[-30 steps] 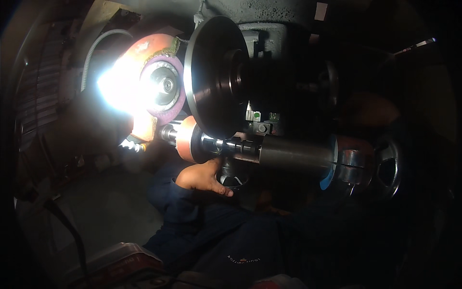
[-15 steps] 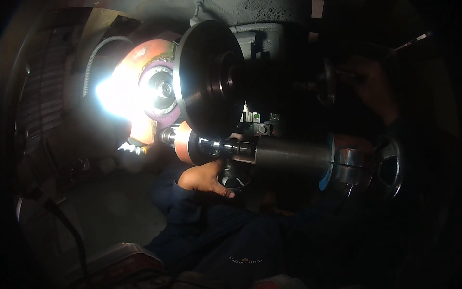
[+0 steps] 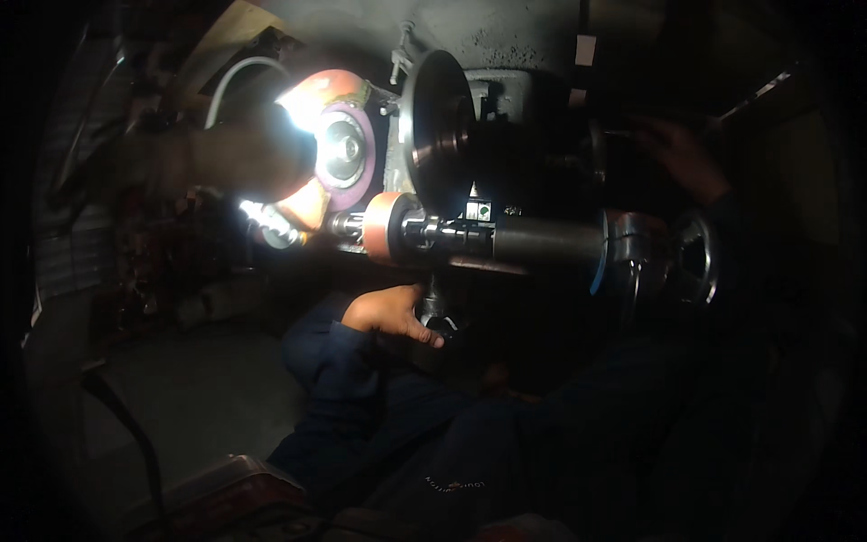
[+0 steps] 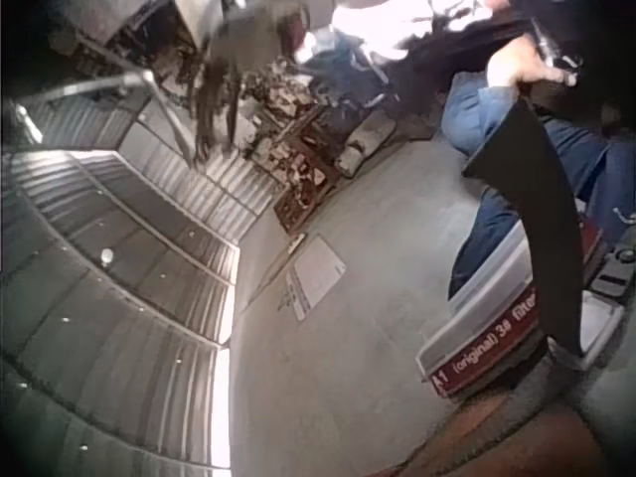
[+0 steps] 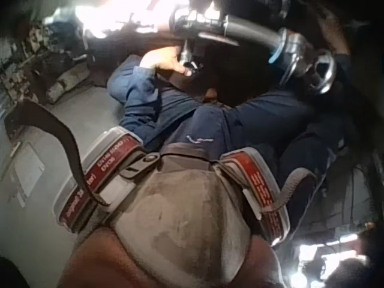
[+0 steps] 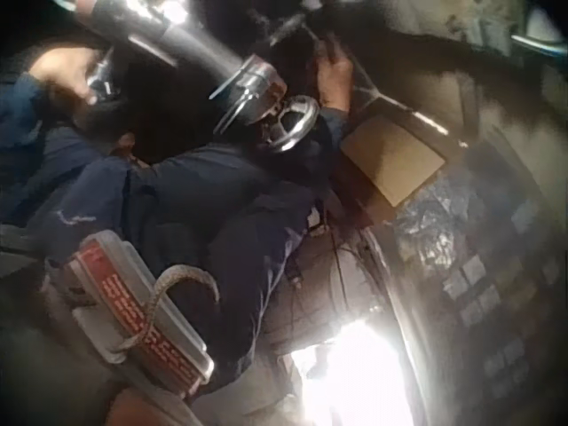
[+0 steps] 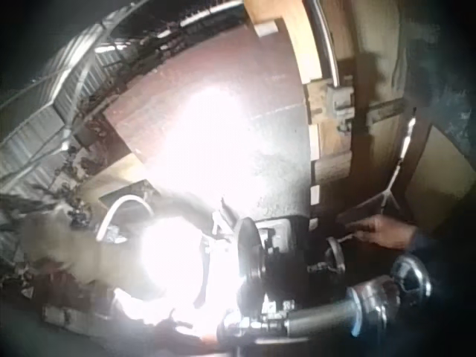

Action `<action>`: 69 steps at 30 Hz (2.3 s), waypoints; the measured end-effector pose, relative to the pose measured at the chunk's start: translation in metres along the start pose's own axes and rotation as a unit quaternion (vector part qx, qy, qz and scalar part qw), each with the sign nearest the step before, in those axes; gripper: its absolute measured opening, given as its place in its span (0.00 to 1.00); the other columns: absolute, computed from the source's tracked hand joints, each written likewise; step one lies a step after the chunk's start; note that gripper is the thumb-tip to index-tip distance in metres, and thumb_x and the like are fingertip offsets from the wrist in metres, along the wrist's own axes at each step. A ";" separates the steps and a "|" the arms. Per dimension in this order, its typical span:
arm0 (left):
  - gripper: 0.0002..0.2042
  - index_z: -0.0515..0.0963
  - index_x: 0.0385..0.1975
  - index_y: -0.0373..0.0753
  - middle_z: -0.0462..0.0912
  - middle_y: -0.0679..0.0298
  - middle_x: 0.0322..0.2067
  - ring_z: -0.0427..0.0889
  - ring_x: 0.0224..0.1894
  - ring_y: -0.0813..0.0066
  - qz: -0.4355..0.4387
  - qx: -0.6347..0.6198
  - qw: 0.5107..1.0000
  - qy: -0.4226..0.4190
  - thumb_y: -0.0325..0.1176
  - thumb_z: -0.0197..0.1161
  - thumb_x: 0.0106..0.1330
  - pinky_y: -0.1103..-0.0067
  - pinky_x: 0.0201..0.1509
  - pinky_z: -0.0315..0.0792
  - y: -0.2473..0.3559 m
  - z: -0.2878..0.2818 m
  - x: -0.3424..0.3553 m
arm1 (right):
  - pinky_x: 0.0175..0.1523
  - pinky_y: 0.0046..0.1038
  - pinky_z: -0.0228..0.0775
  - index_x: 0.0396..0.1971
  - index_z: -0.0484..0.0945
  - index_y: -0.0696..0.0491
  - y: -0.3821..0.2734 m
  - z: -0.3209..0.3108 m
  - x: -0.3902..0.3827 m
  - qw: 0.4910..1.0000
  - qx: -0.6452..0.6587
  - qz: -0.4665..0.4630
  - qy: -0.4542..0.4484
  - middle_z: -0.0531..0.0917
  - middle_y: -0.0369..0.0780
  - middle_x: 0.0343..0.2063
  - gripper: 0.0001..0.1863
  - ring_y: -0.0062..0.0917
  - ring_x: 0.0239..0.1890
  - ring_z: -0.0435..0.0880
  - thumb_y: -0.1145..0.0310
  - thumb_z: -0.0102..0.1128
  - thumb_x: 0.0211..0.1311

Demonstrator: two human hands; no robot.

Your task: The person uses a grinding machine to sharpen metal components, handling a dial indicator and small metal rods to verify precision before applying them to the grinding wheel.

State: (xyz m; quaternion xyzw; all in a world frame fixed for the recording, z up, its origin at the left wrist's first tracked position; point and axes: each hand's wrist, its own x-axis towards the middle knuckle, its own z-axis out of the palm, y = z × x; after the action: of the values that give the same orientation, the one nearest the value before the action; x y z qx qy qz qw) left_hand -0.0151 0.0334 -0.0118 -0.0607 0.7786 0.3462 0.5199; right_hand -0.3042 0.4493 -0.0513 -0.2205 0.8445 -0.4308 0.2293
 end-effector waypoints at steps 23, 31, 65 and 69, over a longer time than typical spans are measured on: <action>0.22 0.78 0.52 0.33 0.83 0.60 0.47 0.79 0.50 0.69 0.328 -0.447 0.449 0.701 0.46 0.61 0.69 0.73 0.57 0.69 -0.199 -0.101 -0.101 | 0.56 0.31 0.74 0.53 0.78 0.60 -0.178 0.060 -0.174 0.897 -0.076 -0.114 0.419 0.84 0.48 0.48 0.19 0.31 0.50 0.85 0.62 0.55 0.72; 0.11 0.78 0.40 0.47 0.81 0.69 0.33 0.77 0.28 0.76 0.429 -0.680 0.400 0.440 0.46 0.63 0.69 0.75 0.27 0.68 -0.174 -0.112 -0.085 | 0.48 0.40 0.73 0.33 0.84 0.56 -0.191 0.077 -0.088 0.955 -0.242 0.042 0.169 0.85 0.51 0.32 0.23 0.47 0.41 0.84 0.49 0.55 0.60; 0.38 0.77 0.53 0.28 0.78 0.42 0.54 0.83 0.49 0.52 -0.206 -0.106 0.699 0.676 0.64 0.60 0.62 0.64 0.56 0.73 -0.280 0.003 -0.111 | 0.49 0.41 0.75 0.46 0.78 0.62 0.058 0.064 -0.448 0.762 -0.232 0.263 0.544 0.83 0.52 0.41 0.20 0.46 0.46 0.83 0.63 0.63 0.61; 0.29 0.79 0.54 0.42 0.78 0.58 0.58 0.74 0.61 0.56 -0.278 0.162 0.759 0.566 0.59 0.62 0.63 0.61 0.63 0.67 -0.135 0.110 -0.134 | 0.55 0.46 0.71 0.48 0.76 0.70 0.146 0.028 -0.480 0.690 -0.247 0.451 0.509 0.80 0.61 0.46 0.38 0.52 0.52 0.80 0.43 0.61 0.60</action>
State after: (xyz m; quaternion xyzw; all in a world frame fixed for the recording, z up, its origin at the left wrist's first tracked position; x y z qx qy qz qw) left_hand 0.1916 -0.0378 0.0141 -0.3739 0.9246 -0.0418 0.0603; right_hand 0.0693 0.7836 -0.0921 0.3912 0.9056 -0.0975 -0.1319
